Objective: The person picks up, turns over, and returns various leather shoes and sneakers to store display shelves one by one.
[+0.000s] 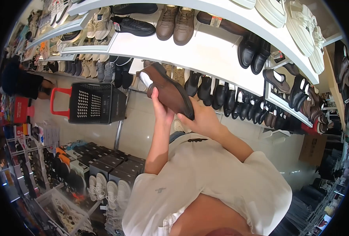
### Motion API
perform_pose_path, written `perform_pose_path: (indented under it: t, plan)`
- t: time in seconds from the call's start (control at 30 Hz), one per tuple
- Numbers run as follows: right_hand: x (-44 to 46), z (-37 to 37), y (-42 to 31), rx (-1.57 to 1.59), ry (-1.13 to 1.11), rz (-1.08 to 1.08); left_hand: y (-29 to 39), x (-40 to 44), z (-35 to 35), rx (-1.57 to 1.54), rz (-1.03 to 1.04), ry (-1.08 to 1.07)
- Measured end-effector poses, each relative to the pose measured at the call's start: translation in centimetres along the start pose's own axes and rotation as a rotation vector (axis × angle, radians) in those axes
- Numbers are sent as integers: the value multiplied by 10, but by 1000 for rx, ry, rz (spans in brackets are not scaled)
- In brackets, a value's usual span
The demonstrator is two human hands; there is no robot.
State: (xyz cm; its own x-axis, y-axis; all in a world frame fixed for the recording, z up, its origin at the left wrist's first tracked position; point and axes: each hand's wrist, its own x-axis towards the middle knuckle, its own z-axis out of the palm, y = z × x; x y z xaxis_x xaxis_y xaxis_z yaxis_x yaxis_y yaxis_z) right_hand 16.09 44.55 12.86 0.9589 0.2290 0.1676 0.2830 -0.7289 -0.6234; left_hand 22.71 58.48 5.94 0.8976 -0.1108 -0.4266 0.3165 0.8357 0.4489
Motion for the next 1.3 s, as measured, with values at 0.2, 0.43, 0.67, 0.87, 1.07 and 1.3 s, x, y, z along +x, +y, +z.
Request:
perform_pose_path:
  t: [0.2, 0.43, 0.67, 0.87, 1.07, 1.3]
  plan:
    - [-23, 14, 35, 750, -19, 516, -15, 1, 6, 390, 178, 144]
    - [-44, 15, 52, 1209, -27, 812, -54, 22, -1, 687, 224, 155]
    - [-60, 14, 87, 1165, 174, 853, -82, 37, -8, 813, 27, -5]
    - [-62, -11, 151, 1202, 423, 796, -81, 41, -16, 981, -37, -16]
    - [-31, -50, 227, 1240, 547, 797, -59, 44, -30, 865, -140, 62]
    - [31, -48, 334, 1426, 531, 861, -50, 14, -42, 777, -89, 270]
